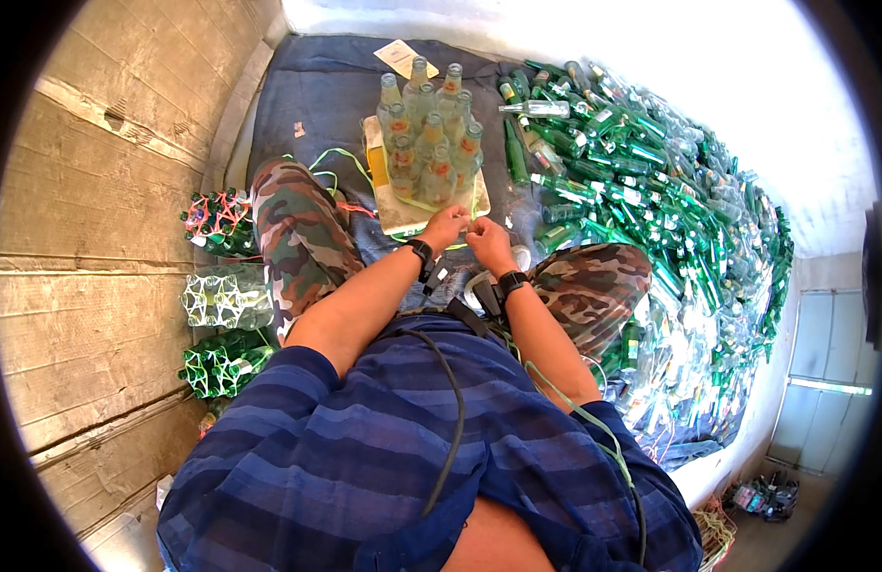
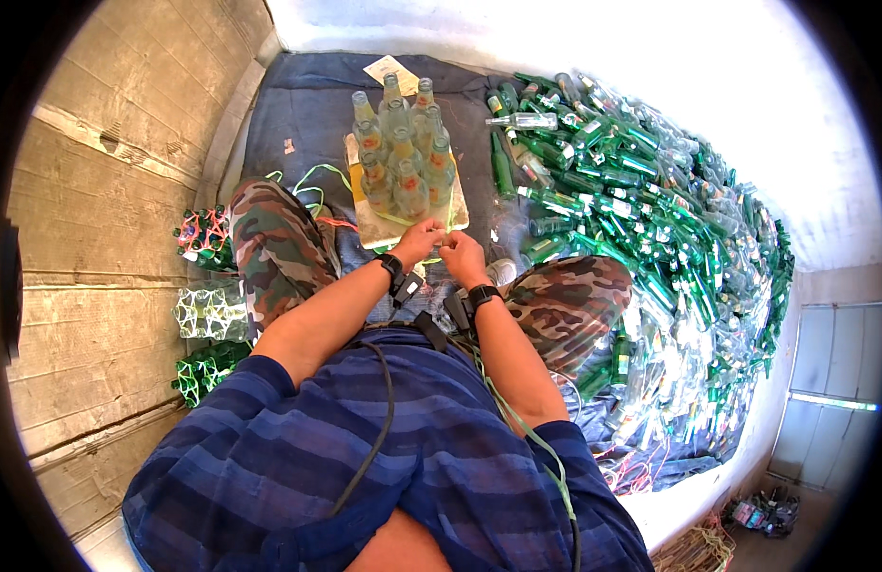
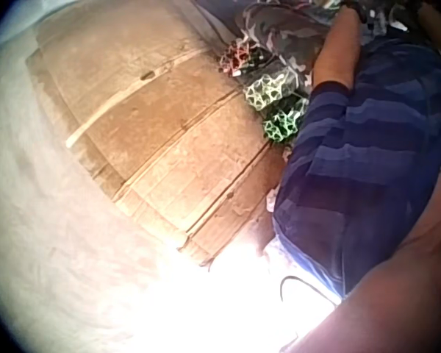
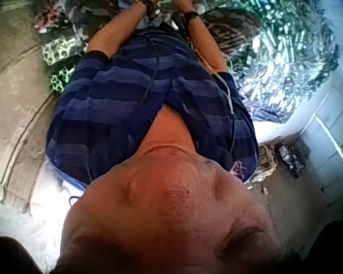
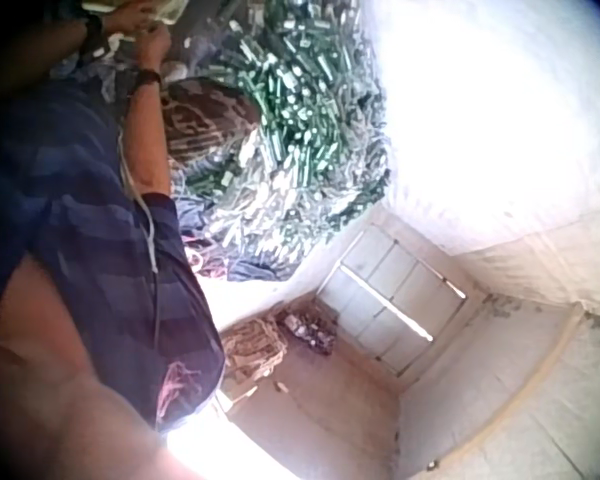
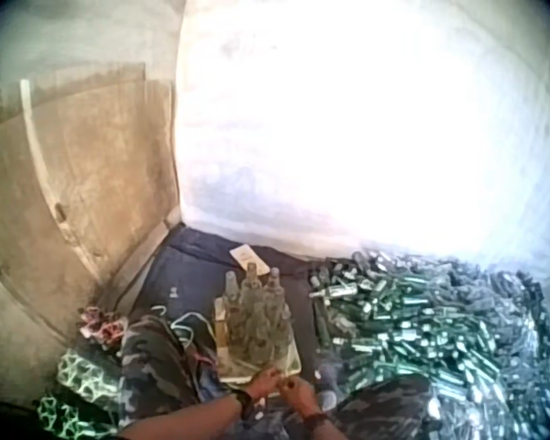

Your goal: The person sits on a tarp and arranges green glass bottles onto a small wooden board. They then use a green plastic strap to tie the bottles together, wrapping the strap around the necks and securing it to create a bundle.

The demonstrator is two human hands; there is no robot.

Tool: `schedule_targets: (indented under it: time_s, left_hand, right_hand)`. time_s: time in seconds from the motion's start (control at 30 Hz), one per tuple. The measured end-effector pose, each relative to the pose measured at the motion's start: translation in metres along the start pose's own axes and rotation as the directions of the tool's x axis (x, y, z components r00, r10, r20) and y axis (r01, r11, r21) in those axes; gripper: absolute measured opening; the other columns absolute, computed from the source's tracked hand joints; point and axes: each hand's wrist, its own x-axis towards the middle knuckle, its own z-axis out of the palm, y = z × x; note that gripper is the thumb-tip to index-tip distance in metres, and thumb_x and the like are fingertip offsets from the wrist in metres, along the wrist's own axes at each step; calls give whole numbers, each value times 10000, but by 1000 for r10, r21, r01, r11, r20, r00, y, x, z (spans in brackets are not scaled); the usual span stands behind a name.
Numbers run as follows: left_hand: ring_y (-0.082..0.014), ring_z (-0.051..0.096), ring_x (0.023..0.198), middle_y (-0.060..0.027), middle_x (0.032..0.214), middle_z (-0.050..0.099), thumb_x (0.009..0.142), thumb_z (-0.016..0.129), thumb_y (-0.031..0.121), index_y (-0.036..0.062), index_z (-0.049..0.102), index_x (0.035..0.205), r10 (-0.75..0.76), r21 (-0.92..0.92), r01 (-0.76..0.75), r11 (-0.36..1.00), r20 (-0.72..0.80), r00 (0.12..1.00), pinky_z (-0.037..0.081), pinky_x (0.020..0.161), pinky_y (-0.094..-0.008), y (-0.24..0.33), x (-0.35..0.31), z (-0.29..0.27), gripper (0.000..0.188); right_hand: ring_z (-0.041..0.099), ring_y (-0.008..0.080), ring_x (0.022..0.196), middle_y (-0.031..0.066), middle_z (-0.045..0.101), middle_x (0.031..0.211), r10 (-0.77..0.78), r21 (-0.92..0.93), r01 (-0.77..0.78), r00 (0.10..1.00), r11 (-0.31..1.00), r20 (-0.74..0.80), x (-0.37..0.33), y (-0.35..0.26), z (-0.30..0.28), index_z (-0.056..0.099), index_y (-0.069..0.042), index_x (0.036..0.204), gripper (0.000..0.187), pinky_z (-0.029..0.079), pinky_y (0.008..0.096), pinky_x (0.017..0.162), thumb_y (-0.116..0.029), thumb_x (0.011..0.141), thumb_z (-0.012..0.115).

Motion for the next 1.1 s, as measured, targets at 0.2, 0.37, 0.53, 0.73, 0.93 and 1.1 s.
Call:
schedule_targets:
  time_s: [0.2, 0.37, 0.53, 0.73, 0.93, 1.1]
  left_hand:
    - [-79, 536, 794, 24, 886, 567, 1011, 603, 163, 110, 597, 1079, -133, -65, 141, 988, 104, 986, 451, 701, -259, 5, -8, 0, 86]
    - [-82, 505, 677, 17, 815, 540, 966, 595, 71, 106, 576, 1158, -188, -102, 209, 973, 184, 965, 442, 613, -276, -7, -7, -7, 196]
    - [-94, 505, 669, 4, 810, 554, 939, 610, 54, 92, 574, 1208, -203, 23, 202, 979, 192, 960, 448, 614, -277, 10, -24, -7, 275]
    - [-171, 643, 663, -87, 815, 677, 944, 635, 55, 48, 541, 1260, -117, 85, 102, 991, 197, 973, 527, 614, -317, 17, -37, -5, 330]
    - [-191, 704, 759, -77, 830, 677, 978, 631, 56, 53, 490, 1065, -31, 217, -9, 976, 182, 983, 539, 666, -317, 23, -44, -8, 166]
    - [-209, 734, 749, -72, 747, 604, 924, 682, 9, 68, 395, 887, 25, 301, -61, 952, 121, 992, 579, 617, -358, 30, -47, -7, 295]
  right_hand:
    - [683, 346, 775, 154, 698, 818, -129, -51, 132, 990, 990, 51, -9, 3, -3, 674, -32, 901, 132, 542, 411, 743, -132, 815, 675]
    - [678, 260, 753, 125, 698, 797, -67, -52, 75, 987, 996, 145, -8, 18, -2, 690, -25, 892, 131, 536, 380, 723, -121, 804, 688]
    - [631, 142, 713, 50, 683, 762, -10, 42, -3, 957, 999, 290, -5, 30, -4, 706, -10, 864, 107, 521, 334, 665, -106, 819, 696]
    - [621, 122, 694, 35, 698, 772, 146, 77, -166, 964, 983, 222, 10, 23, -21, 731, -6, 879, 139, 516, 319, 635, -140, 863, 694]
    - [625, 131, 775, 53, 711, 834, 138, 236, -141, 990, 961, 31, 31, 18, 1, 735, 16, 928, 227, 508, 336, 699, -205, 890, 696]
    - [615, 160, 702, 61, 699, 799, 182, 178, -189, 982, 966, 55, 45, 24, 26, 713, 13, 868, 261, 480, 366, 629, -245, 903, 713]
